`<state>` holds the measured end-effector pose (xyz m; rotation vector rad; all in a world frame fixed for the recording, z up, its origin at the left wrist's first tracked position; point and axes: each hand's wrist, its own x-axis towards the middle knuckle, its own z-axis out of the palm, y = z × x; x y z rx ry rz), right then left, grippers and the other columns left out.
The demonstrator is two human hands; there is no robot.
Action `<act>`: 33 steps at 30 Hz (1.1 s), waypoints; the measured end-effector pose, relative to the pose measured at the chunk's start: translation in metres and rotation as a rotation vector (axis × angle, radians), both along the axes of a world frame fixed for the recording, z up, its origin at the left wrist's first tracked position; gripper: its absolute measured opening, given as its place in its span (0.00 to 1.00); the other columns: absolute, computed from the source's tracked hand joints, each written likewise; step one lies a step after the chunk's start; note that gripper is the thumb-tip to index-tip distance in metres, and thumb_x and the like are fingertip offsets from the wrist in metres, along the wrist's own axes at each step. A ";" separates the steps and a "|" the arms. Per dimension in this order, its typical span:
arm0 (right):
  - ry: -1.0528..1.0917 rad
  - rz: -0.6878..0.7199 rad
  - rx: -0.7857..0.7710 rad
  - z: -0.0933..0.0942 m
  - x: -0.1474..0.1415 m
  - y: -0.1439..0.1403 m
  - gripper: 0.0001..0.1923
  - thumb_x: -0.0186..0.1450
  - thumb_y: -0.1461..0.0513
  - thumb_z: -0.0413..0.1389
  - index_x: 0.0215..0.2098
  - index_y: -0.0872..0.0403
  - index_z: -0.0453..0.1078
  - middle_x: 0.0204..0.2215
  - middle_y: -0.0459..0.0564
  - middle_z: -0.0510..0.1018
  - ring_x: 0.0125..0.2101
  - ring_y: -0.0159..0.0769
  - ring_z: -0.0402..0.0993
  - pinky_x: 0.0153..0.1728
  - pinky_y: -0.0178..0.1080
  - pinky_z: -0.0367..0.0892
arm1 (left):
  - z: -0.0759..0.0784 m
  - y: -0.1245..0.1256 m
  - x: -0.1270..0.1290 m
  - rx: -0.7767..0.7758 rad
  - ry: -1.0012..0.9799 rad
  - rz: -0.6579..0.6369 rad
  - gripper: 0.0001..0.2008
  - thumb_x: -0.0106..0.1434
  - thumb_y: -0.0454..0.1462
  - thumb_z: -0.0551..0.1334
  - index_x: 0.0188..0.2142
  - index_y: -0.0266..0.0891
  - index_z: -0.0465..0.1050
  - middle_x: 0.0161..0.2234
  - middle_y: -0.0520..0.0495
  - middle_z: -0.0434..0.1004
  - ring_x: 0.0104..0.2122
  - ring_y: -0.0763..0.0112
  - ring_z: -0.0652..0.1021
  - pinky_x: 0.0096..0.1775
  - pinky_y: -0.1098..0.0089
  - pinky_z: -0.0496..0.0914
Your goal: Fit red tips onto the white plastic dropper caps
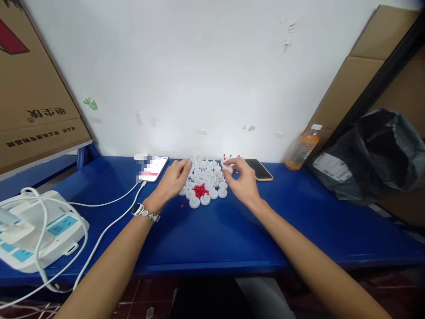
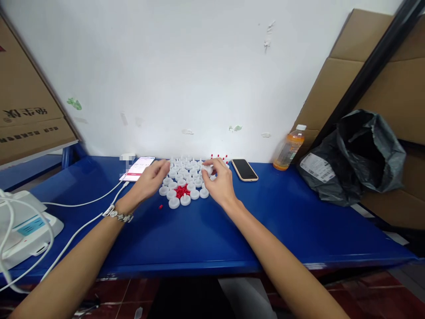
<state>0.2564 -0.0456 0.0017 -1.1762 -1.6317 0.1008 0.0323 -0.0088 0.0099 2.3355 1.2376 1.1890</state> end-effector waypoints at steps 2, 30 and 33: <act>0.063 0.005 -0.077 -0.003 0.006 0.005 0.07 0.64 0.59 0.55 0.38 0.52 0.72 0.37 0.49 0.78 0.32 0.35 0.72 0.39 0.39 0.68 | -0.004 0.002 -0.004 0.013 0.197 -0.080 0.16 0.70 0.46 0.53 0.30 0.41 0.70 0.32 0.48 0.71 0.35 0.64 0.69 0.41 0.62 0.64; -0.393 0.006 -0.260 -0.014 0.009 0.005 0.11 0.61 0.58 0.58 0.41 0.50 0.77 0.30 0.47 0.75 0.38 0.41 0.71 0.44 0.43 0.61 | 0.007 -0.010 -0.013 -0.059 0.200 -0.114 0.11 0.65 0.44 0.58 0.35 0.41 0.76 0.32 0.48 0.76 0.33 0.65 0.73 0.36 0.64 0.66; -0.348 0.047 -0.158 -0.012 0.000 0.000 0.09 0.63 0.58 0.58 0.41 0.50 0.75 0.31 0.47 0.74 0.39 0.41 0.70 0.45 0.43 0.61 | 0.011 -0.024 -0.027 -0.131 0.225 -0.088 0.10 0.64 0.43 0.59 0.33 0.42 0.74 0.28 0.50 0.76 0.29 0.67 0.73 0.32 0.67 0.65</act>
